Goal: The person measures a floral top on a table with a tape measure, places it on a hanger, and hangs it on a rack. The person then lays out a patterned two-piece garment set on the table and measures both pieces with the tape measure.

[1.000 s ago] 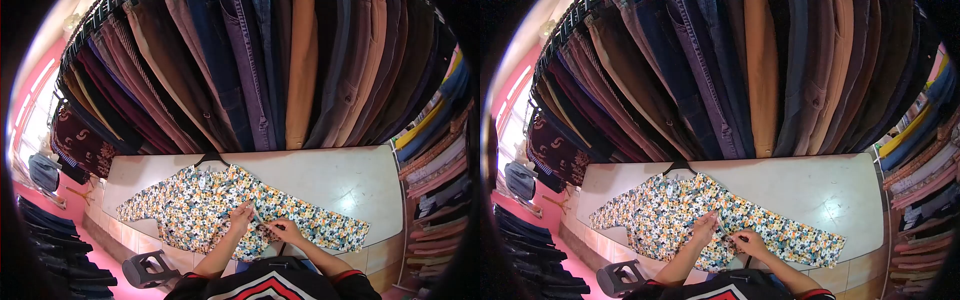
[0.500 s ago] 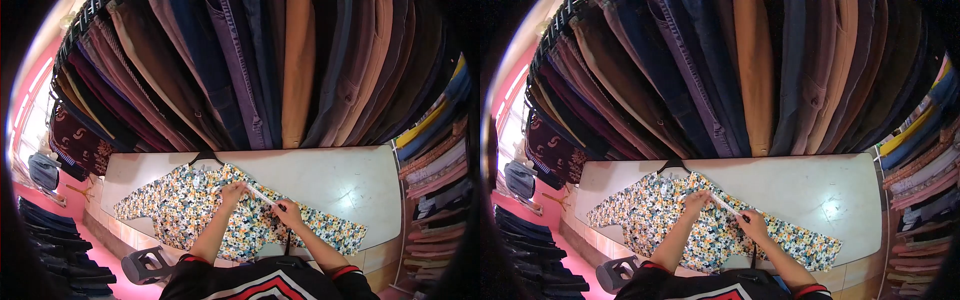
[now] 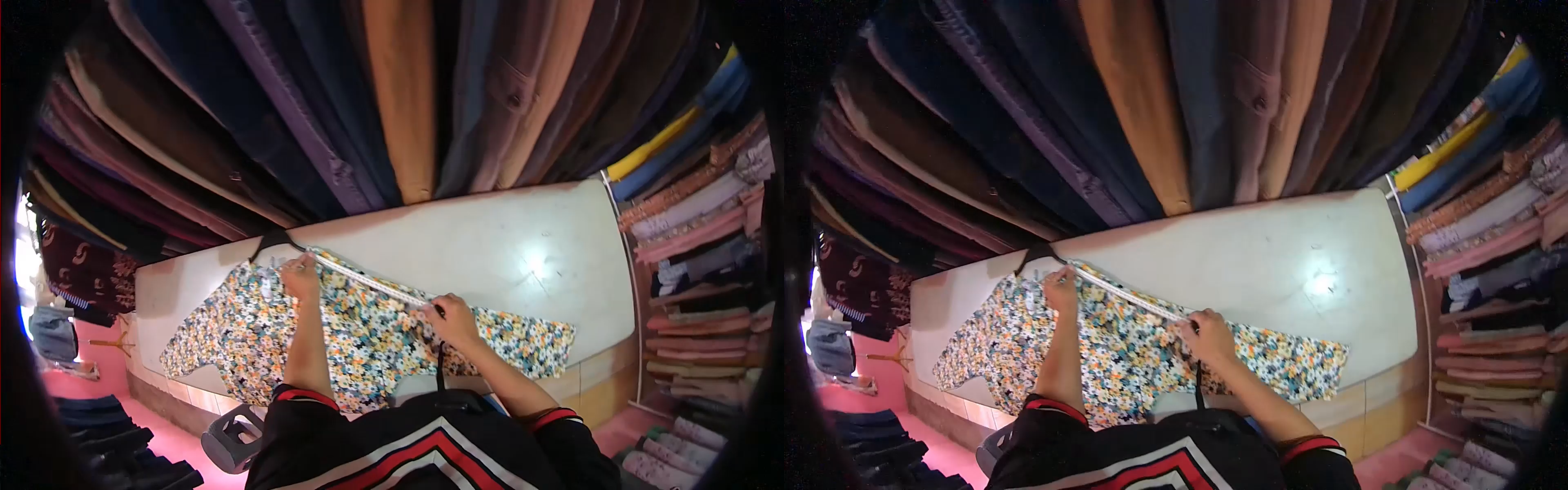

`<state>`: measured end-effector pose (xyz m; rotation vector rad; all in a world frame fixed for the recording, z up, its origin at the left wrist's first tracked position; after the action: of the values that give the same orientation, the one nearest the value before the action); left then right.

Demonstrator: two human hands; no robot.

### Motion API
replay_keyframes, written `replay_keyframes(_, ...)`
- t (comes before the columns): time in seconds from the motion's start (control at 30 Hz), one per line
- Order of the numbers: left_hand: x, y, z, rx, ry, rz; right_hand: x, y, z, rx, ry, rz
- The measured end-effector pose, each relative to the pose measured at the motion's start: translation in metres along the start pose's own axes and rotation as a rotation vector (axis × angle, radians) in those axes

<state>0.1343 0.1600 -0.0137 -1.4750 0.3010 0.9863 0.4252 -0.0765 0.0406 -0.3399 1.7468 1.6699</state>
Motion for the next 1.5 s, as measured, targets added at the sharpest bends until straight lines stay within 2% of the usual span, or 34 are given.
replay_keyframes(0.1, -0.005, -0.008, -0.001, -0.036, 0.014, 0.043, -0.060, -0.023, -0.037, 0.137, -0.042, -0.150)
replay_keyframes(0.23, -0.012, -0.019, -0.008, 0.000, -0.006, 0.034, -0.107, -0.046, -0.076, 0.176, -0.107, -0.383)
replay_keyframes(0.37, -0.012, -0.024, -0.009, -0.018, -0.013, 0.059, -0.112, -0.050, -0.076, 0.161, -0.171, -0.540)
replay_keyframes(0.43, -0.018, -0.035, -0.013, -0.050, -0.022, 0.112, -0.111, -0.053, -0.072, 0.196, -0.155, -0.581)
replay_keyframes(0.6, -0.014, -0.027, -0.007, 0.029, -0.043, 0.103, -0.109, -0.056, -0.065, 0.304, -0.040, -0.638)
replay_keyframes(0.7, -0.020, -0.040, -0.016, -0.047, -0.051, 0.201, -0.107, -0.059, -0.059, 0.314, 0.000, -0.722)
replay_keyframes(0.73, -0.016, -0.043, -0.014, -0.005, 0.005, 0.293, -0.106, -0.061, -0.058, 0.310, 0.013, -0.716)
replay_keyframes(0.83, -0.014, -0.097, -0.077, 0.358, -0.254, 0.207, -0.104, -0.064, -0.056, 0.312, 0.044, -0.741)
replay_keyframes(0.9, 0.002, -0.141, -0.154, 0.689, 0.140, 0.023, -0.104, -0.064, -0.055, 0.310, 0.037, -0.744)
replay_keyframes(0.93, 0.007, -0.156, -0.203, 0.743, 0.415, 0.024, -0.104, -0.063, -0.056, 0.308, 0.035, -0.748)
replay_keyframes(0.97, 0.013, -0.171, -0.243, 0.842, 0.818, -0.106, -0.104, -0.062, -0.056, 0.306, 0.034, -0.752)
replay_keyframes(1.03, 0.008, -0.190, -0.312, 1.096, 0.953, -0.086, -0.104, -0.062, -0.056, 0.315, 0.046, -0.735)
replay_keyframes(1.13, 0.013, -0.184, -0.345, 1.259, 0.870, 0.054, -0.103, -0.066, -0.059, 0.308, 0.015, -0.725)
replay_keyframes(1.23, 0.021, -0.177, -0.343, 1.266, 0.867, 0.038, -0.119, -0.071, -0.070, 0.249, -0.035, -0.517)
replay_keyframes(1.33, 0.024, -0.181, -0.343, 1.248, 0.840, 0.036, -0.178, -0.111, -0.105, 0.476, 0.048, -0.189)
replay_keyframes(1.37, 0.023, -0.185, -0.341, 1.244, 0.832, 0.034, -0.198, -0.138, -0.123, 0.477, 0.011, -0.188)
replay_keyframes(1.4, 0.020, -0.190, -0.341, 1.255, 0.793, 0.004, -0.224, -0.149, -0.136, 0.570, 0.002, -0.163)
replay_keyframes(1.43, 0.023, -0.189, -0.341, 1.253, 0.795, -0.003, -0.244, -0.167, -0.150, 0.462, -0.069, -0.325)
replay_keyframes(1.5, 0.027, -0.187, -0.340, 1.248, 0.797, -0.019, -0.261, -0.185, -0.166, 0.488, -0.086, -0.354)
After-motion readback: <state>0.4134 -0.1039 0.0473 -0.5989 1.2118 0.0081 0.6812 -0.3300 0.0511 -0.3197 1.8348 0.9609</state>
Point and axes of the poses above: each hand's wrist, its own z-axis towards the middle knuckle, its own x-axis out of the palm, y = z × x, the point moved 5 cm from there along z, towards the middle knuckle, and after that the axes turned 10 degrees about -x, right-handed, at the moved point
